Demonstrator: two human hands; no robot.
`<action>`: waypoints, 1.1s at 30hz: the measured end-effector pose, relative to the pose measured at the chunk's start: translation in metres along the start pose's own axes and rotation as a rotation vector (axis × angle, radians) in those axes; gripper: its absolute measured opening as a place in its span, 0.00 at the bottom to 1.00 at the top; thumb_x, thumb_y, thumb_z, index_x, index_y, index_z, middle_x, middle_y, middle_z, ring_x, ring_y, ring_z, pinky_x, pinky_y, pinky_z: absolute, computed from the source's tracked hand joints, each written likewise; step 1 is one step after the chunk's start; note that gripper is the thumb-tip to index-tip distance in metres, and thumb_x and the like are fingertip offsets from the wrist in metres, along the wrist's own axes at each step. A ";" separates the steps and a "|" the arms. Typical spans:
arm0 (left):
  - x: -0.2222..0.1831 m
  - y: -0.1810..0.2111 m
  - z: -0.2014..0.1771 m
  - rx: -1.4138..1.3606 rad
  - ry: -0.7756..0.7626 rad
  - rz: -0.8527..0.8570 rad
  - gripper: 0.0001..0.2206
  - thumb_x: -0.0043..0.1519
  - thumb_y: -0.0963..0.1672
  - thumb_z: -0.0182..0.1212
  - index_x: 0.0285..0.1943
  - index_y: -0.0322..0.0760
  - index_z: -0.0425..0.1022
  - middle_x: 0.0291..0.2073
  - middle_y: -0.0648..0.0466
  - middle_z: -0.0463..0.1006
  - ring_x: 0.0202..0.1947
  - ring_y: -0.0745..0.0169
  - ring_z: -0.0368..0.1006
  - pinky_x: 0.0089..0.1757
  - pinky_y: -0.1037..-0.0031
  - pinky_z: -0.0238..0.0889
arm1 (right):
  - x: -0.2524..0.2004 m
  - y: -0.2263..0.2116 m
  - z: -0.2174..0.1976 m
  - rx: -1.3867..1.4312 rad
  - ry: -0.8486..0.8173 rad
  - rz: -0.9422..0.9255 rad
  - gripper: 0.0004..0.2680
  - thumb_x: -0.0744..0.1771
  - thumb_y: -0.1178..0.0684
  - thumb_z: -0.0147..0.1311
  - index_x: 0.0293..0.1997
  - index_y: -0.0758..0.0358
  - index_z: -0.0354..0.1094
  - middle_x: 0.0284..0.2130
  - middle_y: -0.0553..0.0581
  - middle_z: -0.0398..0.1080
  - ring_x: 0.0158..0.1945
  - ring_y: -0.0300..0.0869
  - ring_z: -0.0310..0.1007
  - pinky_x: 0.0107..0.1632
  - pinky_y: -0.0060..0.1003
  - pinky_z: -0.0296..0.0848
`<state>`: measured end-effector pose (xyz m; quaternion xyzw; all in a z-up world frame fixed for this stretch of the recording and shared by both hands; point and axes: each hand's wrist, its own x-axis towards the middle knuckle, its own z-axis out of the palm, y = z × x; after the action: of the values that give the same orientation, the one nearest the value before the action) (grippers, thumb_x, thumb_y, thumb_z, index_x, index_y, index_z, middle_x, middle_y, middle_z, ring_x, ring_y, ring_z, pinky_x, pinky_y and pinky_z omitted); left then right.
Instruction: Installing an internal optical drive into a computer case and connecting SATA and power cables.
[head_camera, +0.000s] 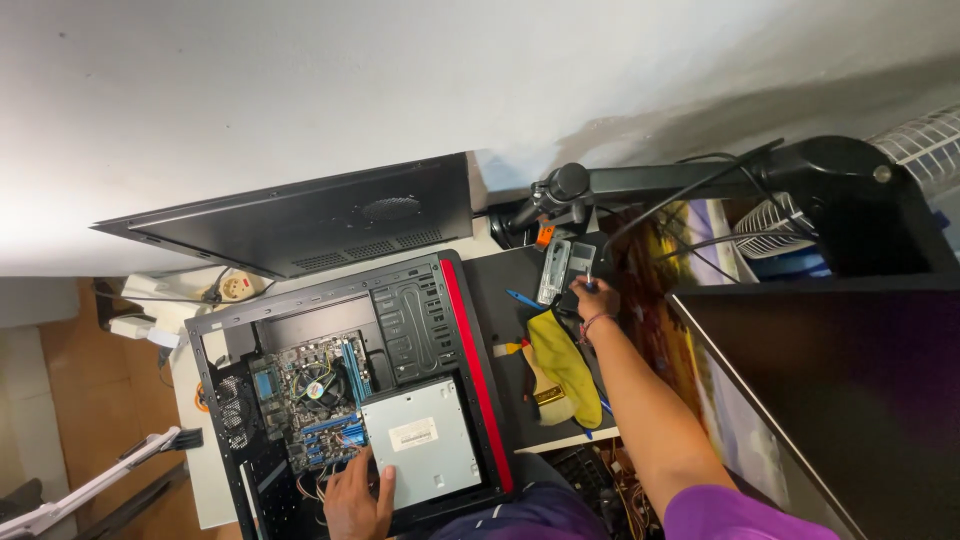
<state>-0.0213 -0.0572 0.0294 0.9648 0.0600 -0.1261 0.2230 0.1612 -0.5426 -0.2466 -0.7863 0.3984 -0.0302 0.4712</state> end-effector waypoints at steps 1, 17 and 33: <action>0.000 -0.001 0.001 0.000 0.000 -0.006 0.22 0.60 0.53 0.56 0.57 0.37 0.74 0.35 0.54 0.83 0.31 0.61 0.81 0.47 0.66 0.66 | -0.005 -0.016 -0.003 -0.003 -0.005 -0.001 0.08 0.61 0.54 0.71 0.40 0.60 0.82 0.32 0.52 0.80 0.34 0.34 0.76 0.39 0.30 0.73; 0.002 -0.009 0.009 0.122 -0.137 -0.109 0.23 0.62 0.54 0.53 0.58 0.38 0.74 0.31 0.54 0.82 0.31 0.64 0.80 0.45 0.68 0.67 | -0.023 0.004 -0.003 0.509 -0.040 0.307 0.10 0.65 0.60 0.56 0.50 0.63 0.75 0.28 0.52 0.72 0.22 0.33 0.62 0.24 0.30 0.60; -0.001 0.005 -0.001 0.038 -0.020 -0.081 0.22 0.60 0.54 0.56 0.56 0.39 0.76 0.29 0.55 0.82 0.30 0.58 0.77 0.41 0.66 0.67 | -0.021 -0.064 -0.020 0.254 -0.325 0.228 0.27 0.63 0.62 0.51 0.72 0.49 0.61 0.24 0.53 0.69 0.19 0.35 0.63 0.24 0.32 0.64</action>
<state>-0.0213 -0.0615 0.0323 0.9642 0.0944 -0.1459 0.2001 0.1765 -0.5274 -0.1800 -0.6652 0.3967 0.1003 0.6246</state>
